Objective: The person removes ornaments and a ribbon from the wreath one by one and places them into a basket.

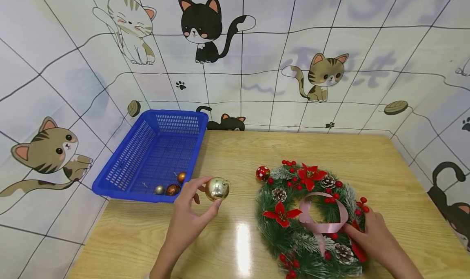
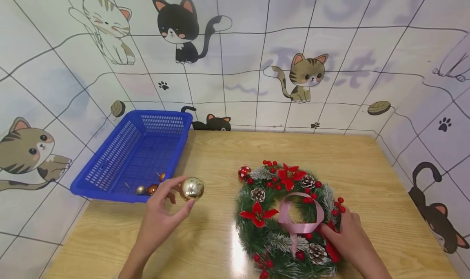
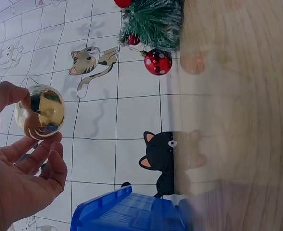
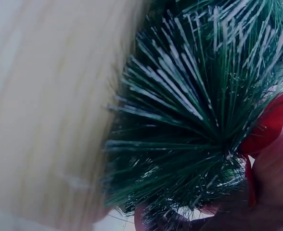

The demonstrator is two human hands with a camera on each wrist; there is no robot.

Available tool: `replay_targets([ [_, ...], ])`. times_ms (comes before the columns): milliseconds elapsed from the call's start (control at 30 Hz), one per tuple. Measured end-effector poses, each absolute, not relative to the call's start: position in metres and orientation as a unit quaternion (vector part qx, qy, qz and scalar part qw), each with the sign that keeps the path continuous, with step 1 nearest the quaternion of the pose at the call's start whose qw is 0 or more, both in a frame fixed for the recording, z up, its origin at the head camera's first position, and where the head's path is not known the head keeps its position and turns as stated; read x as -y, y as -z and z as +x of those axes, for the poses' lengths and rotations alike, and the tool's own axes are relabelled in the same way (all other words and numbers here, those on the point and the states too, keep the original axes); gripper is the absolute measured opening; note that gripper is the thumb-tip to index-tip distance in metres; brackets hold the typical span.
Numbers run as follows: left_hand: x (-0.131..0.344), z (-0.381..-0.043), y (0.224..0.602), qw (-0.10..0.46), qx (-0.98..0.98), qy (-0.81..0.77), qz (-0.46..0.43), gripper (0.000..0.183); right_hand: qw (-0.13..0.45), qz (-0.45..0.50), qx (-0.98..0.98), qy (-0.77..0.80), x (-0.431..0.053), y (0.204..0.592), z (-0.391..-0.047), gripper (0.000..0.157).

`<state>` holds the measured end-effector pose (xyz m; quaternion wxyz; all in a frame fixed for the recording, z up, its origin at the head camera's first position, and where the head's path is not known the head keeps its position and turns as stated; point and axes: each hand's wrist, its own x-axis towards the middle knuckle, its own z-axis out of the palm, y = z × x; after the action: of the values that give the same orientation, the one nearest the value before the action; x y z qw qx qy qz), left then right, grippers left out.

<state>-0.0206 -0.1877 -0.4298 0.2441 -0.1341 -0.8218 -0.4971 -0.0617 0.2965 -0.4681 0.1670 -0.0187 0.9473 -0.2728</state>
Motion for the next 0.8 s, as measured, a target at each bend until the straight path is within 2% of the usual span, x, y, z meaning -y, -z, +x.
replay_targets([
  [67,0.19,-0.021,0.428,0.254,0.819,0.496,-0.136,0.061,0.174,-0.019,-0.946,0.274,-0.299,0.468,-0.062,0.099],
  [367,0.204,-0.019,0.425,0.268,0.817,0.495,-0.126,0.06,0.165,-0.03,-0.95,0.263,-0.3,0.468,-0.065,0.094],
  [633,0.217,-0.018,0.425,0.293,0.819,0.479,-0.114,0.063,0.168,-0.037,-0.947,0.27,-0.302,0.468,-0.068,0.066],
  [800,0.224,-0.017,0.426,0.298,0.817,0.482,-0.106,0.065,0.156,-0.043,-0.944,0.286,-0.303,0.471,-0.069,0.061],
])
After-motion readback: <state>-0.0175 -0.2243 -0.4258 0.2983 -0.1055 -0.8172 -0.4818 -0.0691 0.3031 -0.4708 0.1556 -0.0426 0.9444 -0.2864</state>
